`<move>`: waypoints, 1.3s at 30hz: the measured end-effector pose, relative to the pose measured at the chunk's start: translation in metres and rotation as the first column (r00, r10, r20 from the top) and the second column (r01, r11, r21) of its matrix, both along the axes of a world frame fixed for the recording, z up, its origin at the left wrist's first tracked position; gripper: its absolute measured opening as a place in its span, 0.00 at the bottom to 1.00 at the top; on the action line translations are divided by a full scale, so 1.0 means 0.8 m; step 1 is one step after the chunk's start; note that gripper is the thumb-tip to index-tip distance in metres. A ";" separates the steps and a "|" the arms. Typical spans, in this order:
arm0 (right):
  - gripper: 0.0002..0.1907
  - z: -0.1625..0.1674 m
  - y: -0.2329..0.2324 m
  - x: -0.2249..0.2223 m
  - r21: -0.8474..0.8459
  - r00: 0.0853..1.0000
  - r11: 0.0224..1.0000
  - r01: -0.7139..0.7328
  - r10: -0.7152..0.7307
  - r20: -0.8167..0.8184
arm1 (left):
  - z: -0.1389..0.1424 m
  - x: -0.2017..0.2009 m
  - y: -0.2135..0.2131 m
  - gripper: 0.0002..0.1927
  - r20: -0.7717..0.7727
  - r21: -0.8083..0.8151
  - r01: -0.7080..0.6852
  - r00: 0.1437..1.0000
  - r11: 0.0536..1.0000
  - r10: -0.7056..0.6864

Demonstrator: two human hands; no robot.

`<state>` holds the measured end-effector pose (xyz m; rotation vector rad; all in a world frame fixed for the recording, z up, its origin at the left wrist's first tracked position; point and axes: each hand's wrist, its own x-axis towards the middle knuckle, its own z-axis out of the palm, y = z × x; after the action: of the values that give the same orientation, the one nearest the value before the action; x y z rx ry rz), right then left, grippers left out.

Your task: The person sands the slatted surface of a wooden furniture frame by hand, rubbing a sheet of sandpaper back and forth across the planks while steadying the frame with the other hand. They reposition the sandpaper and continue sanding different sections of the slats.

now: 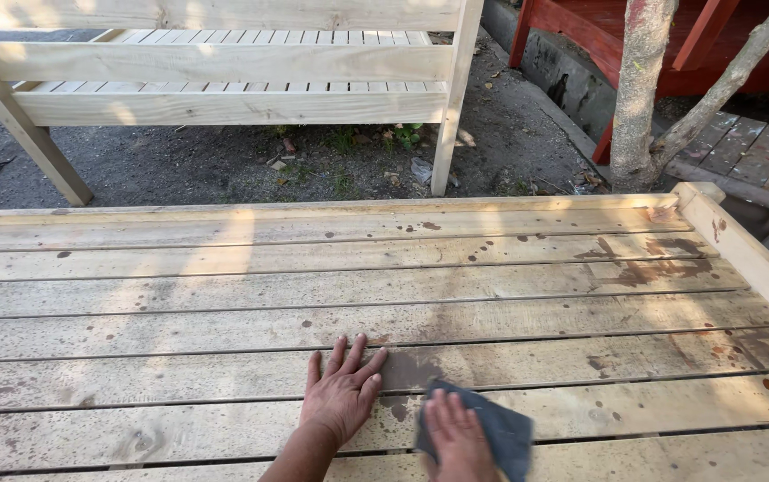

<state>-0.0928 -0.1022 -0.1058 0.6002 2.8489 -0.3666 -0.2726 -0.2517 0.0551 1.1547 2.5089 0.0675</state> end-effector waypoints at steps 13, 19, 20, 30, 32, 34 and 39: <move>0.35 0.045 0.114 0.096 0.278 0.949 0.908 0.314 -0.291 -0.123 | -0.004 -0.007 0.006 0.31 0.107 -0.030 -0.009 0.994 1.000 0.012; 0.37 0.014 -0.121 -0.069 0.622 0.694 0.763 -0.173 0.543 -0.473 | -0.013 -0.011 0.008 0.31 0.097 0.033 -0.028 0.995 0.999 0.025; 0.37 0.018 -0.133 -0.077 0.616 0.667 0.749 -0.243 0.590 -0.455 | -0.014 -0.012 0.008 0.31 0.116 0.044 -0.040 0.993 0.998 0.035; 0.35 0.069 0.112 0.099 0.228 0.949 0.930 0.289 -0.247 -0.195 | -0.011 -0.014 0.009 0.32 0.143 0.027 -0.009 0.990 1.000 0.005; 0.35 0.060 0.087 0.077 0.250 0.938 0.914 0.318 -0.264 -0.226 | -0.009 -0.013 0.011 0.32 0.156 0.012 -0.006 0.988 1.000 0.004; 0.37 0.046 0.021 0.030 0.176 0.953 0.982 0.074 -0.018 -0.302 | -0.008 -0.012 0.012 0.32 0.179 0.002 -0.010 0.984 1.000 0.010; 0.35 0.025 -0.142 -0.089 0.553 0.589 0.696 -0.459 0.704 -0.397 | -0.013 -0.009 0.010 0.31 0.131 0.045 -0.009 0.991 0.999 0.003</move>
<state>-0.1638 -0.2157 -0.0857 -0.5949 3.4980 0.2105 -0.2796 -0.2436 0.0444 1.1221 2.4068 0.1970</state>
